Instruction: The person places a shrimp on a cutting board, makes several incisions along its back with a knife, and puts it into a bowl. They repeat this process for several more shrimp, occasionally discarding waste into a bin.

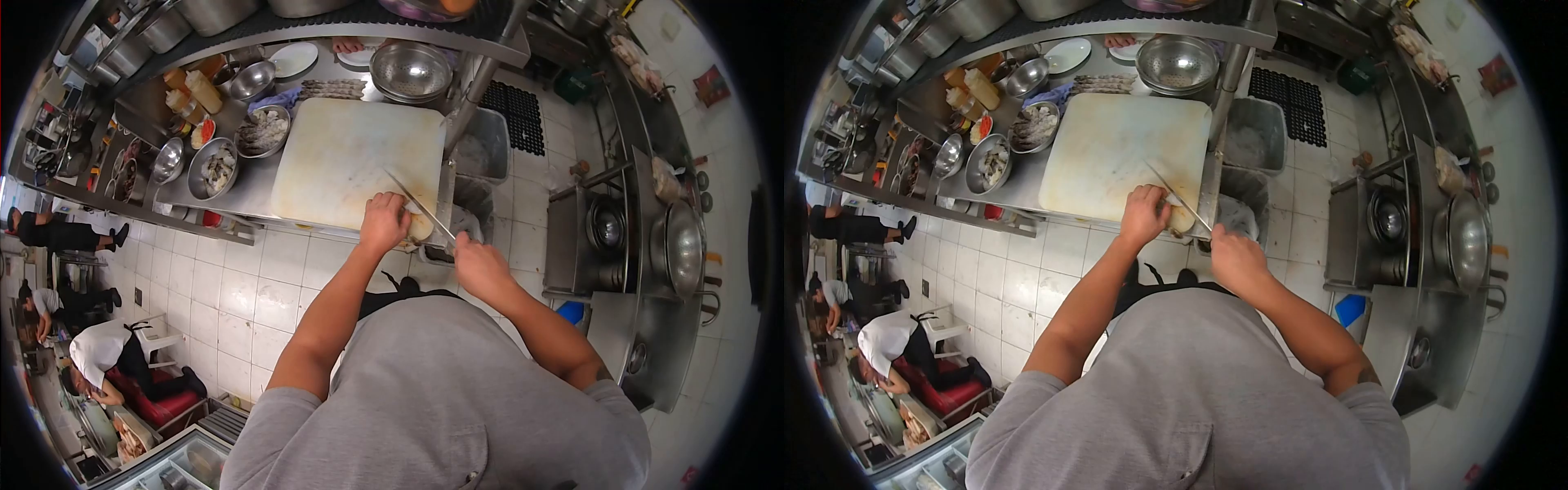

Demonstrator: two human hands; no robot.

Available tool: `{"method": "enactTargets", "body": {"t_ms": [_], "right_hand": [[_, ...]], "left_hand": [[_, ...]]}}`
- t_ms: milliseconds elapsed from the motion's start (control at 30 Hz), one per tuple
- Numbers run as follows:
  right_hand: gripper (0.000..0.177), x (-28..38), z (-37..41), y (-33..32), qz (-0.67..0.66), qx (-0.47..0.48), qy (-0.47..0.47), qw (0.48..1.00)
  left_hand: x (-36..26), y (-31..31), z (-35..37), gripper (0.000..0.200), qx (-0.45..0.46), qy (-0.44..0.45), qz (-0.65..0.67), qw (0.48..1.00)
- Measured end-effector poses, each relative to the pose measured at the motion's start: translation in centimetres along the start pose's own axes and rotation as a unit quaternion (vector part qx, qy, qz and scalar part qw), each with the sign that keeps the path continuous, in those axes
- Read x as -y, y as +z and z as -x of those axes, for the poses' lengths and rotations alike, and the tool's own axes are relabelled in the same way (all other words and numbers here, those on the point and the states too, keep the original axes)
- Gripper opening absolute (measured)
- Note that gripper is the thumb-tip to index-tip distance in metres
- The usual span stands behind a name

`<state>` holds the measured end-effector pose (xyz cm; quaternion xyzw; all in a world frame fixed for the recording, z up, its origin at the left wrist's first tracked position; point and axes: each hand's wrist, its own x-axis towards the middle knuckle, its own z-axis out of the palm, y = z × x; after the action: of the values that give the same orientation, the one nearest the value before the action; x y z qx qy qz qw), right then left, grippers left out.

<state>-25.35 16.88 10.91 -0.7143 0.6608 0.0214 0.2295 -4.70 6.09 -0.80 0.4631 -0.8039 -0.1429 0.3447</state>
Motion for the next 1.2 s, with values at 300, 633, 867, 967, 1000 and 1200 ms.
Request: {"method": "enactTargets", "body": {"t_ms": [300,633,867,967,1000,1200], "right_hand": [[0.015,0.3,0.7,0.3,0.008,0.008,-0.010,1.000],[0.016,0.8,-1.9,1.9,0.017,-0.009,-0.010,1.000],[0.021,-1.9,-0.7,0.9,-0.069,-0.054,0.006,0.996],[0.024,-5.2,-0.7,3.8,-0.136,-0.105,-0.056,0.984],[0.026,-5.3,-0.3,3.9,-0.136,-0.086,-0.031,0.987],[0.030,-6.3,-0.4,4.4,-0.162,-0.077,-0.018,0.984]], "left_hand": [[-0.1,0.6,0.0,0.020,0.024,-0.038,-0.005,0.999],[0.0,0.9,0.1,0.019,0.022,-0.040,-0.001,0.999],[-3.8,0.7,0.8,0.030,0.078,-0.222,-0.093,0.967],[-3.4,0.9,-0.6,0.030,0.077,-0.275,-0.122,0.950],[-3.5,0.5,-1.2,0.031,0.087,-0.295,-0.112,0.945],[1.8,0.8,-3.6,0.021,0.197,-0.205,-0.123,0.951]]}}
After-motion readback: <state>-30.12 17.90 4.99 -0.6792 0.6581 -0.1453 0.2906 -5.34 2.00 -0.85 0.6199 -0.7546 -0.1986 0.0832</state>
